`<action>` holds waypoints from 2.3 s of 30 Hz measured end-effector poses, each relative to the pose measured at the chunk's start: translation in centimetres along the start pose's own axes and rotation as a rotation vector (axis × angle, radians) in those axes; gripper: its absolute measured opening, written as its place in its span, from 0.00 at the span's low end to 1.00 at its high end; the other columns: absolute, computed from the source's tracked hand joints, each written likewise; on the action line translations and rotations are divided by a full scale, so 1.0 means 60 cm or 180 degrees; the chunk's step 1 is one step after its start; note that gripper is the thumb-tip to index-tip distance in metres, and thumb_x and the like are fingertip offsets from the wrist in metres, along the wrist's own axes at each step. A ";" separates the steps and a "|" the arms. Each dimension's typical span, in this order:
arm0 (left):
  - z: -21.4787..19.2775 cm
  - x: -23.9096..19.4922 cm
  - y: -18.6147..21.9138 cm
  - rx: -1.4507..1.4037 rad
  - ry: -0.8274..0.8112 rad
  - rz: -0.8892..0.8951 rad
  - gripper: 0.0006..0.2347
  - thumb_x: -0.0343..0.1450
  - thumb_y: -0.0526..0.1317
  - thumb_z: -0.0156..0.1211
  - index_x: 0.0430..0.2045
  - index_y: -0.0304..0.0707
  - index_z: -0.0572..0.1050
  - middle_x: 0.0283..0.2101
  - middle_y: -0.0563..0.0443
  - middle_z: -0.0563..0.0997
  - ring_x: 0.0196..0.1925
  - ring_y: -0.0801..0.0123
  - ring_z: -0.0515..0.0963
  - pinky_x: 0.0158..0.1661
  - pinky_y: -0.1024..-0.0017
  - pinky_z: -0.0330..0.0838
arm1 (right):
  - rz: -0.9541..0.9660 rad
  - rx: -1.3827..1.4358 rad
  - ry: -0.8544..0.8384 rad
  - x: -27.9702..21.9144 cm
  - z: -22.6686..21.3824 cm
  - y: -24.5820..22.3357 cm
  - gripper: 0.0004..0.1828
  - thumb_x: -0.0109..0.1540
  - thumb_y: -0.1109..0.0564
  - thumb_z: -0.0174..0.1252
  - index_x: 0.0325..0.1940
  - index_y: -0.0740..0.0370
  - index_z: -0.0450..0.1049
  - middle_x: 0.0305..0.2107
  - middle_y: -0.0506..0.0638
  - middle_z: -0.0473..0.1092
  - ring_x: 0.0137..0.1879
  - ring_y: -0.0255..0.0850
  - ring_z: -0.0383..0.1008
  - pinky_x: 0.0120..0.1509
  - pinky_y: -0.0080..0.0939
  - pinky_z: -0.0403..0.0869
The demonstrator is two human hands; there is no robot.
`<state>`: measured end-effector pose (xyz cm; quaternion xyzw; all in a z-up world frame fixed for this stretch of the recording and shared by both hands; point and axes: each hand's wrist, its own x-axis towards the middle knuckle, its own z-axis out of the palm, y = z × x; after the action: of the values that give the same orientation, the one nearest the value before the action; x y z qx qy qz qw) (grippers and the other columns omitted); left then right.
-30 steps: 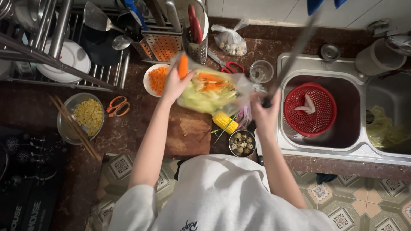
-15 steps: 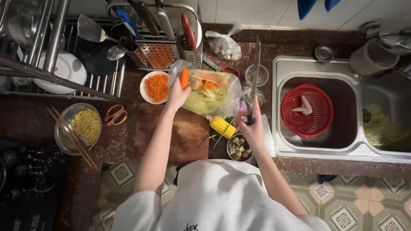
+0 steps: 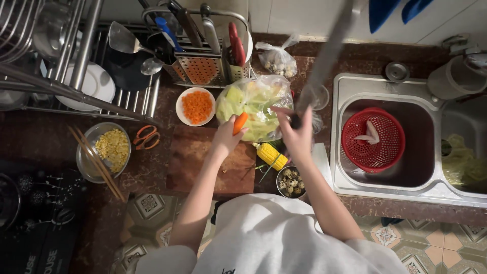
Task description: The recorder is peeling and chopping a carrot on a wooden cutting board in a kitchen.
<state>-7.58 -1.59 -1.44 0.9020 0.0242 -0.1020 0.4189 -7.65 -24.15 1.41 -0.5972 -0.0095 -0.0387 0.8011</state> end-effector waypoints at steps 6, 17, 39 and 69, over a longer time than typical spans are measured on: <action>-0.004 0.065 -0.042 0.0379 0.1147 0.1170 0.15 0.68 0.40 0.68 0.42 0.31 0.72 0.48 0.30 0.79 0.44 0.41 0.81 0.43 0.55 0.75 | -0.0178 -0.1123 0.0646 0.108 0.051 0.020 0.53 0.64 0.62 0.64 0.83 0.48 0.38 0.56 0.55 0.79 0.33 0.33 0.76 0.31 0.31 0.71; -0.095 0.119 -0.030 0.0150 -0.0475 0.0749 0.17 0.68 0.43 0.70 0.47 0.36 0.77 0.47 0.44 0.83 0.49 0.56 0.83 0.50 0.61 0.76 | 0.0400 -0.1324 0.0463 0.123 0.074 0.104 0.67 0.55 0.54 0.76 0.81 0.46 0.31 0.74 0.63 0.48 0.47 0.42 0.78 0.32 0.38 0.78; -0.074 0.038 -0.075 -0.2370 -0.0218 -0.0052 0.15 0.70 0.44 0.69 0.46 0.37 0.83 0.33 0.50 0.75 0.32 0.72 0.70 0.36 0.75 0.67 | -0.0306 -0.1275 -0.0010 0.122 -0.053 0.002 0.55 0.67 0.71 0.56 0.87 0.40 0.33 0.38 0.48 0.69 0.34 0.30 0.67 0.36 0.29 0.69; -0.062 -0.081 0.108 -0.1675 -0.2162 0.1582 0.26 0.72 0.42 0.68 0.66 0.35 0.70 0.68 0.45 0.76 0.67 0.65 0.76 0.68 0.67 0.65 | -0.1342 -0.2171 -0.1674 0.225 0.093 -0.161 0.59 0.60 0.73 0.59 0.84 0.47 0.32 0.76 0.63 0.49 0.50 0.42 0.75 0.62 0.45 0.79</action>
<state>-10.91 -2.77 6.77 0.6600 -0.3045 -0.2775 0.6282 5.26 -22.20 13.07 -0.8006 -0.3195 -0.0488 0.5046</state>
